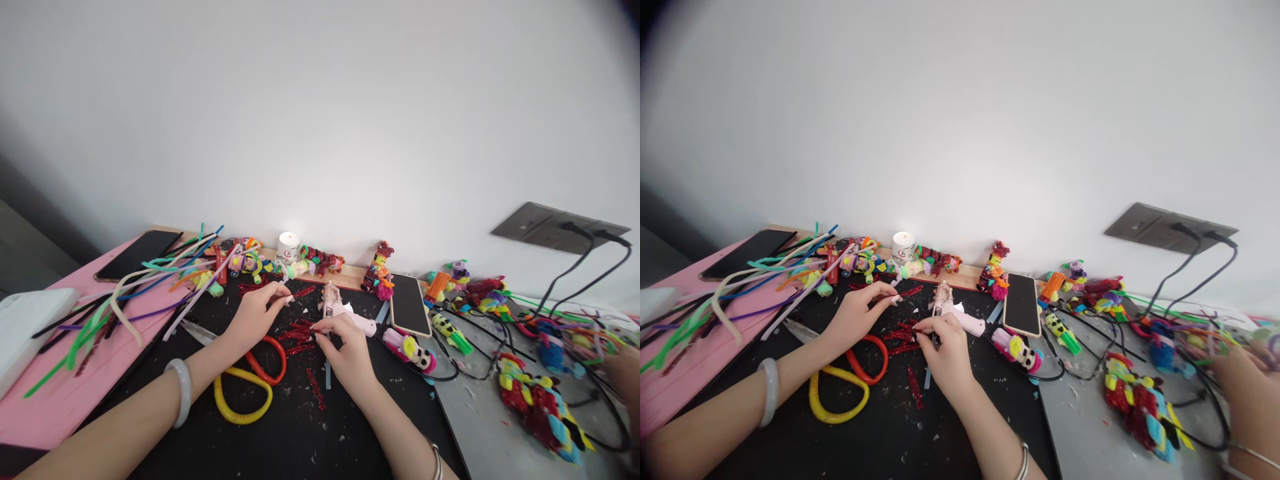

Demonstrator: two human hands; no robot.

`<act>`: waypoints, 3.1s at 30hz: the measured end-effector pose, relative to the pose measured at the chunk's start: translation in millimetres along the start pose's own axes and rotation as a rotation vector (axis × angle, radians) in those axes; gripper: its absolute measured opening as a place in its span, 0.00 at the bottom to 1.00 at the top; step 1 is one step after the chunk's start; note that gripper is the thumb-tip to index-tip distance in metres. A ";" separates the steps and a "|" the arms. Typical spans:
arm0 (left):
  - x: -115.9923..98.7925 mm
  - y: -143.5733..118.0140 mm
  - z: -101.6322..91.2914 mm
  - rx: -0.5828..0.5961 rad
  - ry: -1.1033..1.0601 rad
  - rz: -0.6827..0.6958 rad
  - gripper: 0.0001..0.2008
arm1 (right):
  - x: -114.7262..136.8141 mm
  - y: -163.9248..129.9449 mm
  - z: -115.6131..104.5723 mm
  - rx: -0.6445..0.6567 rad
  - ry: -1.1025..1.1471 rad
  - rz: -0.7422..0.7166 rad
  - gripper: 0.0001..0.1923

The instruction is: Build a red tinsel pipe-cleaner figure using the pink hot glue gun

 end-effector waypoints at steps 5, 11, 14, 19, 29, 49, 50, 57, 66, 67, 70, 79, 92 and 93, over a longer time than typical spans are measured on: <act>-4.8 -3.6 -4.6 -0.049 -0.010 0.009 0.05 | 11.1 -5.8 7.1 0.070 -0.080 -0.096 0.08; -11.5 -5.5 -7.0 -0.108 0.032 0.108 0.05 | 16.6 -7.7 14.9 0.099 -0.249 -0.245 0.07; -15.4 -6.0 -6.5 -0.110 0.049 0.140 0.06 | 11.0 -6.4 15.0 0.072 -0.307 -0.217 0.07; -20.5 -6.9 -4.6 -0.117 0.080 0.199 0.06 | 6.7 -5.3 12.7 0.057 -0.323 -0.155 0.13; -27.3 -7.9 -0.1 -0.038 -0.001 0.243 0.06 | 12.3 -2.2 -12.4 -0.131 -0.167 -0.182 0.29; -35.9 -12.1 22.6 0.137 -0.414 0.090 0.08 | 0.2 -5.7 5.3 0.035 0.064 0.042 0.03; -35.4 -12.4 22.0 0.130 -0.414 0.075 0.08 | 1.0 -6.1 5.1 0.044 0.061 0.035 0.03; -36.8 -14.5 21.0 0.128 -0.559 -0.011 0.06 | -1.2 -6.1 -9.3 -0.058 0.106 0.038 0.07; -13.4 -9.5 1.4 -0.141 -0.529 -0.099 0.07 | -7.2 -2.9 -20.6 -0.206 0.136 0.069 0.04; -13.8 -10.0 4.9 -0.102 -0.531 -0.105 0.07 | -4.6 -2.6 -20.6 -0.200 0.117 0.043 0.07; -18.5 -13.9 20.5 0.073 -0.563 -0.117 0.07 | 5.3 -2.4 -18.9 -0.161 0.064 -0.047 0.16; -43.0 -23.6 40.0 0.465 -0.230 0.106 0.07 | 10.2 -6.6 -2.7 0.018 0.107 -0.069 0.11; -19.3 -19.9 37.4 0.307 -0.612 -0.176 0.13 | -32.8 0.7 -32.5 -0.351 0.414 0.221 0.08; -17.9 -19.5 36.2 0.288 -0.621 -0.186 0.13 | -35.3 1.7 -31.8 -0.349 0.467 0.238 0.08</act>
Point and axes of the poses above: each hand's wrist, its own y-axis towards the middle knuckle, its own z-axis out of the palm, x = y × z, the point moved 7 cm from there along y, towards the middle knuckle, and after that the axes turned 11 degrees about z, right-handed, at the moved point
